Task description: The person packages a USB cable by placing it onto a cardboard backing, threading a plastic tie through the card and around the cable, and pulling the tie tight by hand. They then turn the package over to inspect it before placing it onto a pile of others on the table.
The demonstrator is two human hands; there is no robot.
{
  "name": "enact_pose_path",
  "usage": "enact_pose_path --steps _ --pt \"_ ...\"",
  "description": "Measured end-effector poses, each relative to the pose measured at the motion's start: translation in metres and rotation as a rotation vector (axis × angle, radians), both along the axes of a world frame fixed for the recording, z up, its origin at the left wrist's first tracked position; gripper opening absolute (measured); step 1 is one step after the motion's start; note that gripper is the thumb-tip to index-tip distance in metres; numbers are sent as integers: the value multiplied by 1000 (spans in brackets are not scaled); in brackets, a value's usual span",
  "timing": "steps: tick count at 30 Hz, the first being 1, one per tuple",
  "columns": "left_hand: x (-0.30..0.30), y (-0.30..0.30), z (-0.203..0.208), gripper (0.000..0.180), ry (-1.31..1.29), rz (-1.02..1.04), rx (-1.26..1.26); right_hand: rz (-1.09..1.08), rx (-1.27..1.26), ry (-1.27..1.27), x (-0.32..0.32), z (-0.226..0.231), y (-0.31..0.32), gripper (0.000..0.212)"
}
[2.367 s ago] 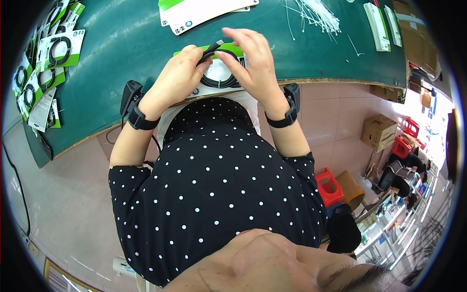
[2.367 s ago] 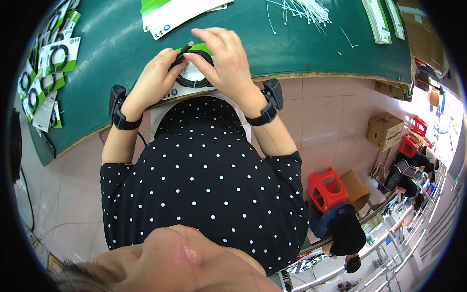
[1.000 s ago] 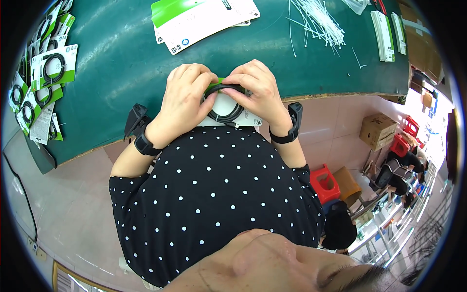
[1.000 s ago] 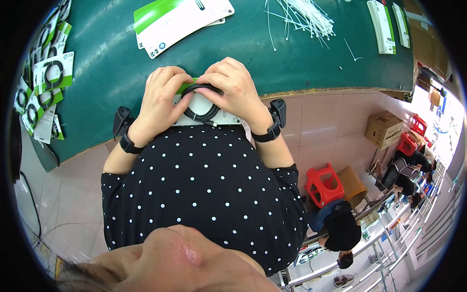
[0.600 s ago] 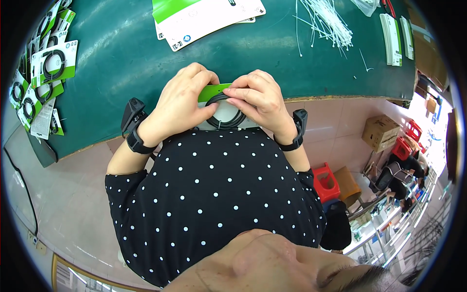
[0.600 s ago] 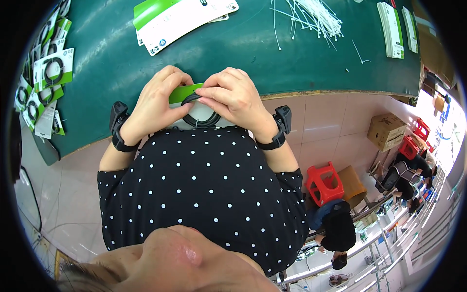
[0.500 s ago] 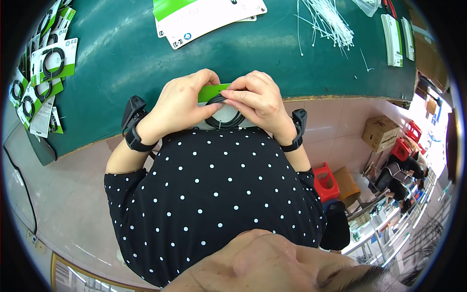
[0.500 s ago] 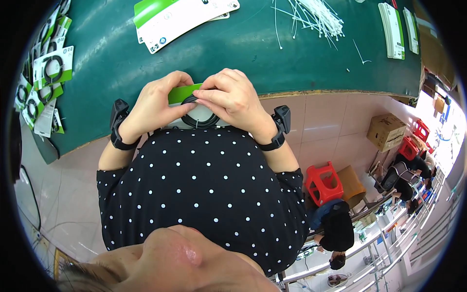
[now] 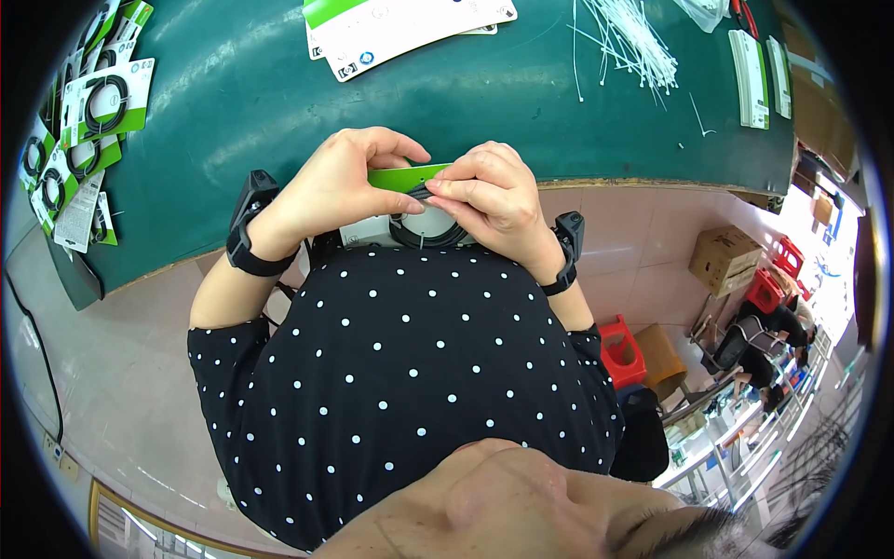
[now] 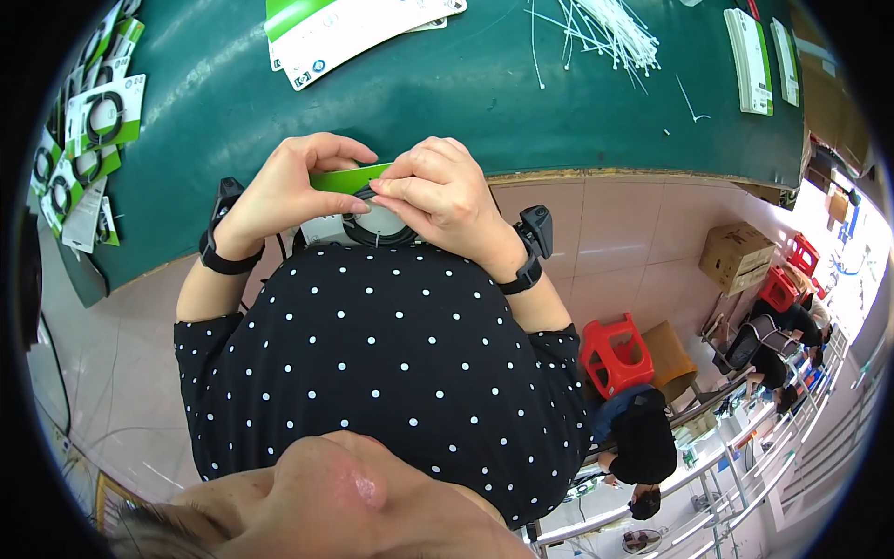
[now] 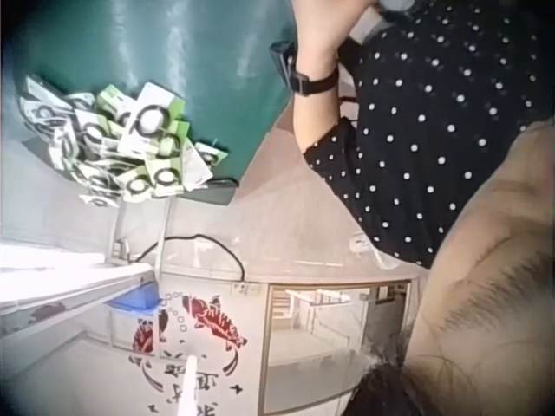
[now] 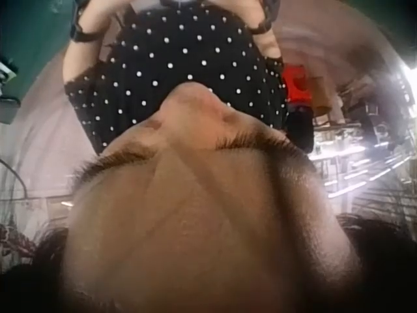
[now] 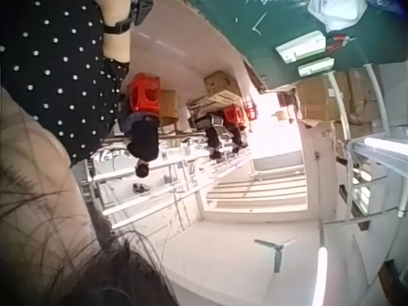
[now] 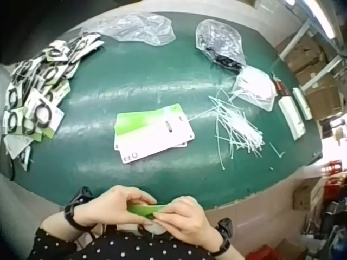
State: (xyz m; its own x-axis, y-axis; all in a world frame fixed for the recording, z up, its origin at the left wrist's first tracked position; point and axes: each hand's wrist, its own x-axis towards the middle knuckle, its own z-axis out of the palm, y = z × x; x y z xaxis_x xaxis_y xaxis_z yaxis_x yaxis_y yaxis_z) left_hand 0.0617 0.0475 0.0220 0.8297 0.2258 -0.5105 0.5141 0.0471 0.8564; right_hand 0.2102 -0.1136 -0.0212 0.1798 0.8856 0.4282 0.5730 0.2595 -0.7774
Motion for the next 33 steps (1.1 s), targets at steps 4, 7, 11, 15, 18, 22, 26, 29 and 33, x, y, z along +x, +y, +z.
enact_pose_path --steps 4,7,11,15,18,22,26,29,33 --pt "-1 8 -1 39 64 -87 -96 19 4 -30 -1 6 1 17" --pt "-3 10 -2 37 52 -117 -191 23 9 -53 -3 9 0 18" --pt "-3 9 -3 33 93 -142 -208 21 45 -81 -2 11 1 18" --pt "-7 -1 8 30 65 1 -189 8 60 -131 -1 17 2 19" --pt "-6 -3 18 29 77 2 -160 29 85 -85 1 23 4 19" --pt "-8 -6 24 26 71 15 -128 61 102 -80 5 28 3 20" --pt "-10 -8 21 24 31 48 -122 32 128 -136 6 34 0 20" --pt "-11 -10 21 22 5 70 -118 -9 152 -206 3 39 -2 19" --pt "-15 -12 21 21 -12 88 -107 -32 159 -255 5 46 -3 19"
